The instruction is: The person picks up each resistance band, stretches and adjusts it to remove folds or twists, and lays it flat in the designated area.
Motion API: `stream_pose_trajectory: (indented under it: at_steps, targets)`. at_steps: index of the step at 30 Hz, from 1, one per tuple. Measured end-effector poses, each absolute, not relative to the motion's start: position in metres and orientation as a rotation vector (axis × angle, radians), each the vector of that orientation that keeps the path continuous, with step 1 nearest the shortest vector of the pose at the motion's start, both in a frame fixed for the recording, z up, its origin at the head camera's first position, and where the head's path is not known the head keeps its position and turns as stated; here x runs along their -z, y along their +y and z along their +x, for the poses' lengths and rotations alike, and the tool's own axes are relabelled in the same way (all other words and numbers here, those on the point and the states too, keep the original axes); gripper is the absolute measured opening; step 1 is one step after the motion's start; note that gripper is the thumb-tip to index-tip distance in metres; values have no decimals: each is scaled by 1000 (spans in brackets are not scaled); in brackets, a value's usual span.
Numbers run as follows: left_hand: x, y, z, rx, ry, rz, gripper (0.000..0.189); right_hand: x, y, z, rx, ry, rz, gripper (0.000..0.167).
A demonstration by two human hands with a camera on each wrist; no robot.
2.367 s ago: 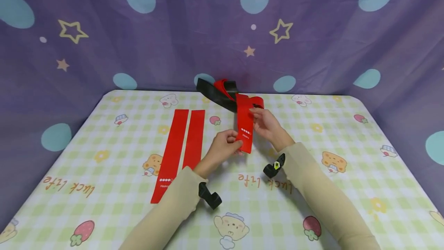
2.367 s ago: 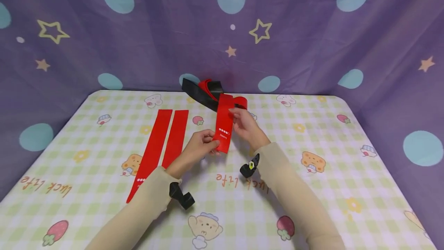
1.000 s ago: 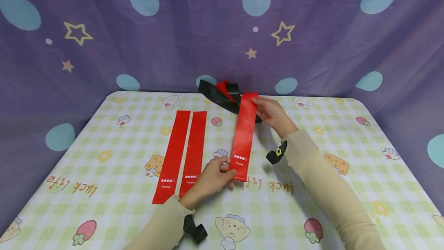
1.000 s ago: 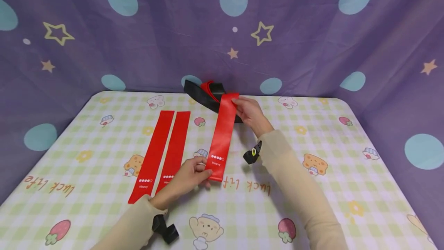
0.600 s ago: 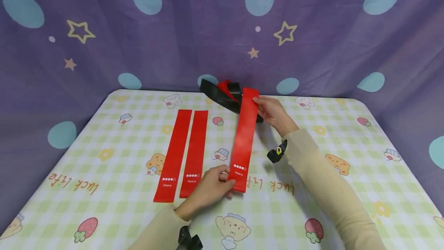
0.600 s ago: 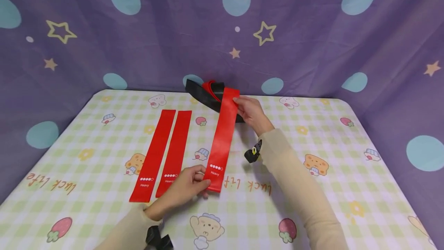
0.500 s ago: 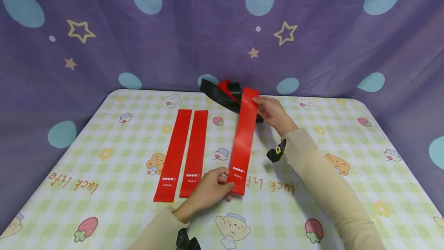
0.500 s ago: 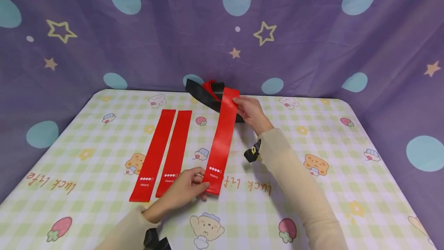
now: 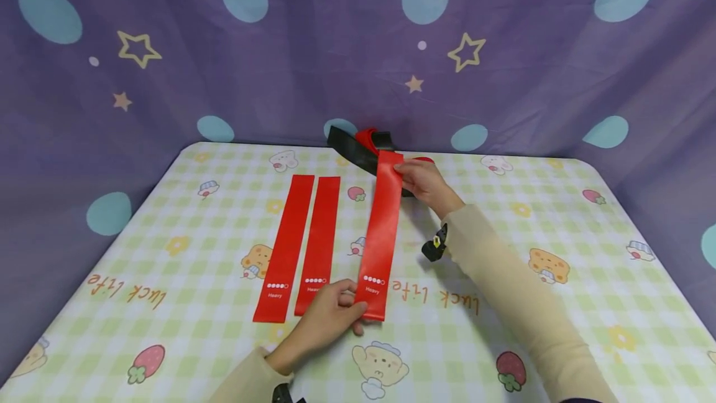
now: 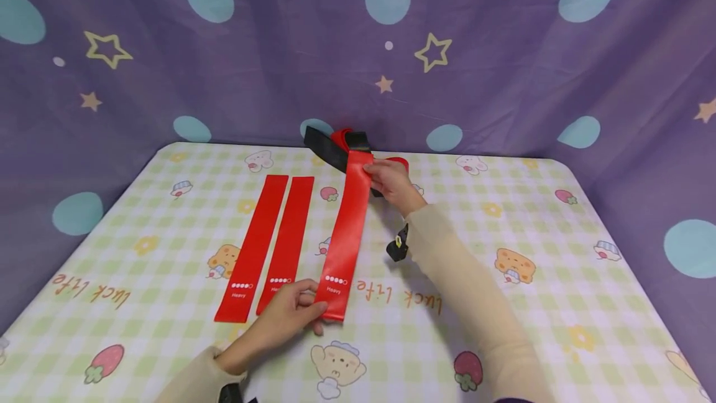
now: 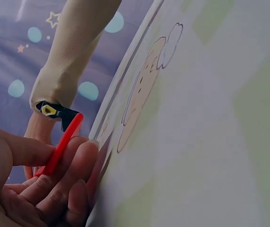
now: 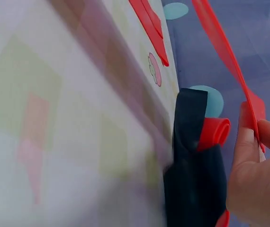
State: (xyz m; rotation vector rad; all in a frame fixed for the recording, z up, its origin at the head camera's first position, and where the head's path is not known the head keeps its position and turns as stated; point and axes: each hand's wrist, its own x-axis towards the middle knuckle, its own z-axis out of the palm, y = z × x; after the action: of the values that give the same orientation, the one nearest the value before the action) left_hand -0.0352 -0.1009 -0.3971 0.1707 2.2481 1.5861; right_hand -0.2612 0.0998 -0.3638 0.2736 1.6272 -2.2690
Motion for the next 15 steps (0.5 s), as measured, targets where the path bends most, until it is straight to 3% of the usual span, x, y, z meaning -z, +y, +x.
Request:
stream_pose_trajectory:
  at_steps: [5, 15]
  targets:
    - [397, -106, -34, -1578, 2271, 157, 18, 367, 88, -264, 2220, 1681, 256, 45]
    - [394, -108, -31, -1590, 2272, 158, 21, 372, 67, -267, 2119, 1829, 255, 39]
